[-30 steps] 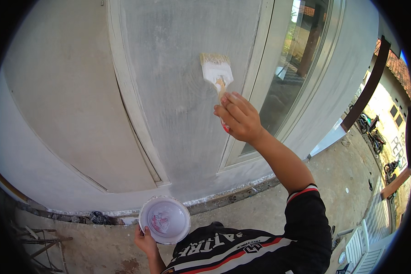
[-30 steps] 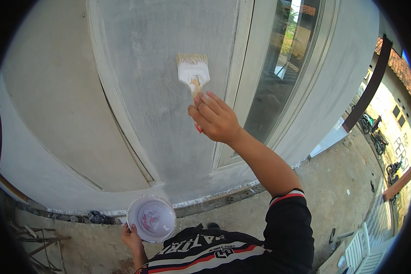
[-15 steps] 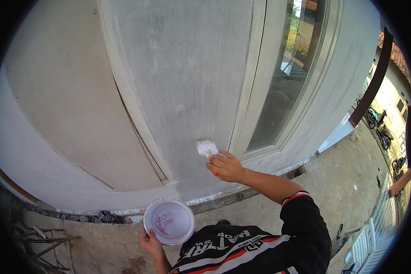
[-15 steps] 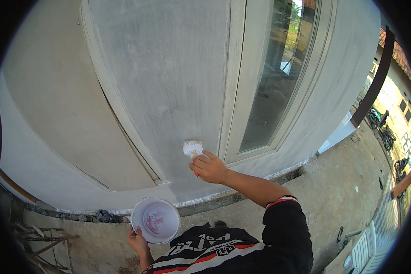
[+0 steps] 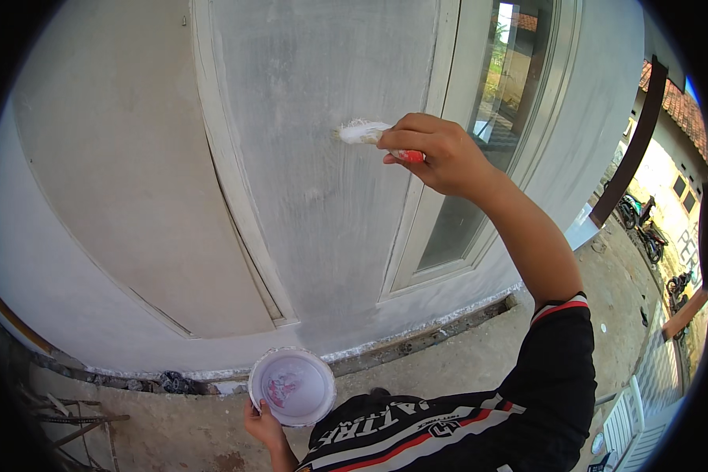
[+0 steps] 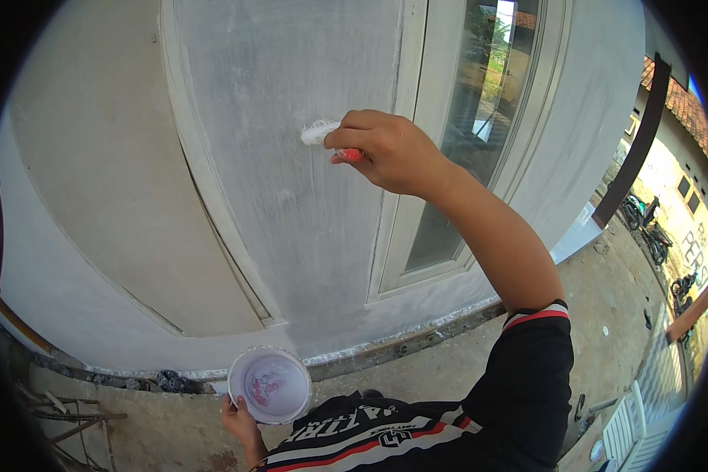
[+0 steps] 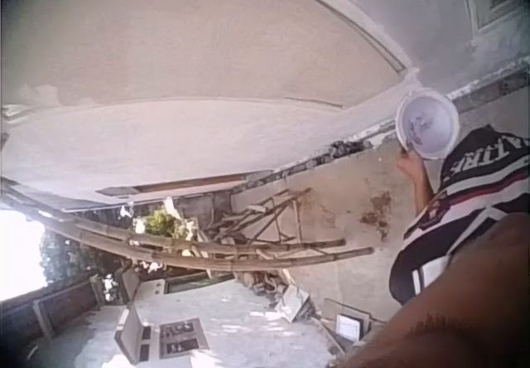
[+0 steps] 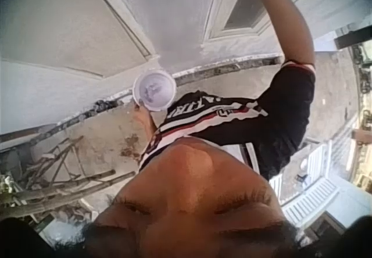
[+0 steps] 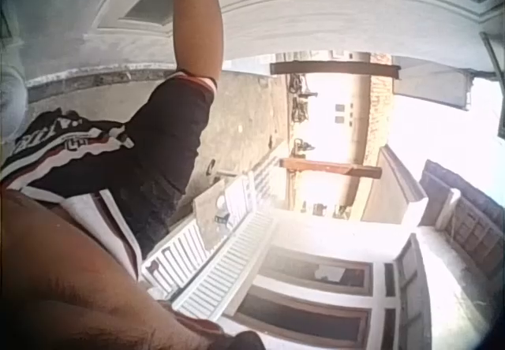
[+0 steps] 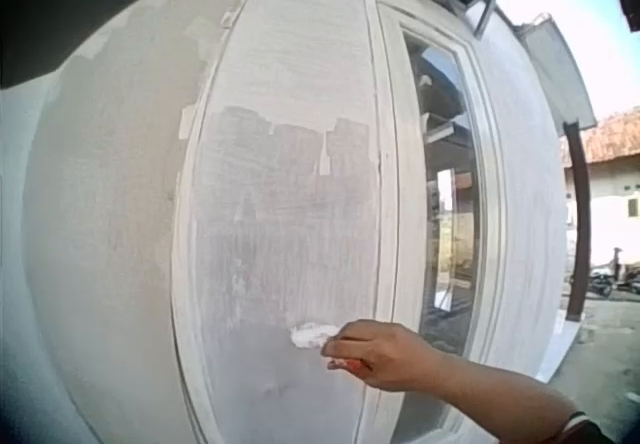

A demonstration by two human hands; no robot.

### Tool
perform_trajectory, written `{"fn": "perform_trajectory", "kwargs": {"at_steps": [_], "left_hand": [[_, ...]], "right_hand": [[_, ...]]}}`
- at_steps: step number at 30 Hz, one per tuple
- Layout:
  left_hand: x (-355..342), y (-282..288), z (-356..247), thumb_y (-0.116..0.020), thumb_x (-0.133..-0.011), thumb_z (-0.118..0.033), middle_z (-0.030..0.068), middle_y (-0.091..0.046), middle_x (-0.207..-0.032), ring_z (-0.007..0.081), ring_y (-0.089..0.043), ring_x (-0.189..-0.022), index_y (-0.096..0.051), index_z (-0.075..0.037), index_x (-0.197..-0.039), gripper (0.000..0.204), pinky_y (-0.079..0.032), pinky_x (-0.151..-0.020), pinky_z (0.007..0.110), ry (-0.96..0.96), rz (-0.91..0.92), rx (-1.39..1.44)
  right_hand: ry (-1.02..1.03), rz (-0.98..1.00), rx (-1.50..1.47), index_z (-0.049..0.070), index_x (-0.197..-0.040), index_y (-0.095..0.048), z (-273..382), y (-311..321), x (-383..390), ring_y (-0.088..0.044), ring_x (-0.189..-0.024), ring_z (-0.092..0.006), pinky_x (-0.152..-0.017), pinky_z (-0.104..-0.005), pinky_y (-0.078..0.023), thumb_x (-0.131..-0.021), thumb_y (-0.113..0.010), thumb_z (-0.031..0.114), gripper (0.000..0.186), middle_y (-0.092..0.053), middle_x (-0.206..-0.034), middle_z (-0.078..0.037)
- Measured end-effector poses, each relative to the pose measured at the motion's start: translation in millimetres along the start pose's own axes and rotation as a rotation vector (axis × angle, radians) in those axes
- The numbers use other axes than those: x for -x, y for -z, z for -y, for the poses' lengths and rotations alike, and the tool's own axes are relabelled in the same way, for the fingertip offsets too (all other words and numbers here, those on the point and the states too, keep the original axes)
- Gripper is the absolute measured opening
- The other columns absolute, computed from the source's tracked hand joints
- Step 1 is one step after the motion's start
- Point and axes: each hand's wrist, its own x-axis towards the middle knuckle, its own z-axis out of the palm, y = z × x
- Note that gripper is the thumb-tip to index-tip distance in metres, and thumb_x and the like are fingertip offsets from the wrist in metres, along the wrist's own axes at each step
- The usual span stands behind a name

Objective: Painting a white wall or trim using a brush and a bucket of paint.

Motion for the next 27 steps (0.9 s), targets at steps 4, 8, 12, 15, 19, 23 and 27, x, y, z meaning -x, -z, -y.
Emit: {"fn": "perform_trajectory", "kwargs": {"at_steps": [4,8,12,15,19,23,27], "left_hand": [[-4,3,12,-0.053,-0.08,0.007,0.0158,-0.064,-0.095,0.018,-0.06,-0.082,-0.055,0.01,-0.108,0.028,-0.046,-0.075,0.028,-0.028,-0.013,0.023],[-12,5,1,-0.054,-0.08,0.007,0.0156,-0.064,-0.094,0.0178,-0.061,-0.082,-0.056,0.01,-0.108,0.028,-0.046,-0.075,0.028,-0.024,-0.019,-0.063],[-20,12,6,-0.054,-0.08,0.006,0.0152,-0.064,-0.094,0.0172,-0.06,-0.081,-0.056,0.01,-0.107,0.027,-0.046,-0.075,0.028,-0.024,0.013,-0.041],[-23,18,2,-0.054,-0.08,0.006,0.015,-0.064,-0.094,0.0172,-0.06,-0.081,-0.056,0.01,-0.106,0.026,-0.046,-0.075,0.028,-0.028,0.035,-0.046],[-27,28,6,-0.053,-0.08,0.007,0.0145,-0.064,-0.094,0.0173,-0.06,-0.081,-0.057,0.01,-0.106,0.026,-0.046,-0.075,0.028,-0.038,0.056,0.001],[-32,37,3,-0.053,-0.08,0.008,0.0143,-0.064,-0.094,0.0174,-0.06,-0.081,-0.056,0.01,-0.106,0.027,-0.046,-0.075,0.028,-0.066,0.048,-0.007],[-37,49,-1,-0.053,-0.08,0.008,0.0139,-0.064,-0.092,0.0169,-0.06,-0.079,-0.056,0.01,-0.105,0.025,-0.046,-0.073,0.027,-0.053,0.046,0.012]], "right_hand": [[0.302,0.031,0.213,0.008,-0.088,-0.059,3,-14,9,-0.06,-0.078,-0.0192,-0.064,-0.029,-0.052,-0.071,-0.069,0.009,0.019,-0.06,-0.083,-0.005],[0.239,-0.097,0.231,0.007,-0.088,-0.058,8,-37,27,-0.061,-0.082,-0.0204,-0.066,-0.0288,-0.053,-0.068,-0.069,0.003,0.023,-0.059,-0.085,-0.007],[0.092,-0.292,0.156,0.006,-0.091,-0.059,8,-54,42,-0.062,-0.081,-0.021,-0.064,-0.0285,-0.052,-0.069,-0.069,0.0,0.025,-0.058,-0.084,-0.008],[-0.011,-0.465,0.125,0.005,-0.092,-0.06,14,-65,45,-0.061,-0.074,-0.0209,-0.059,-0.0267,-0.05,-0.07,-0.07,0.001,0.024,-0.059,-0.082,-0.008],[-0.359,-0.778,0.008,0.004,-0.091,-0.061,18,-81,49,-0.058,-0.064,-0.0158,-0.055,-0.0237,-0.047,-0.074,-0.069,0.002,0.019,-0.059,-0.076,-0.008],[-0.655,-1.118,-0.322,-0.001,-0.094,-0.059,11,-101,56,-0.059,-0.067,-0.012,-0.058,-0.022,-0.048,-0.08,-0.065,0.004,0.016,-0.058,-0.076,-0.005],[-0.815,-1.353,-0.659,-0.004,-0.098,-0.054,15,-109,60,-0.062,-0.073,-0.0182,-0.074,-0.0285,-0.054,-0.084,-0.061,0.005,0.018,-0.058,-0.083,-0.009]]}}
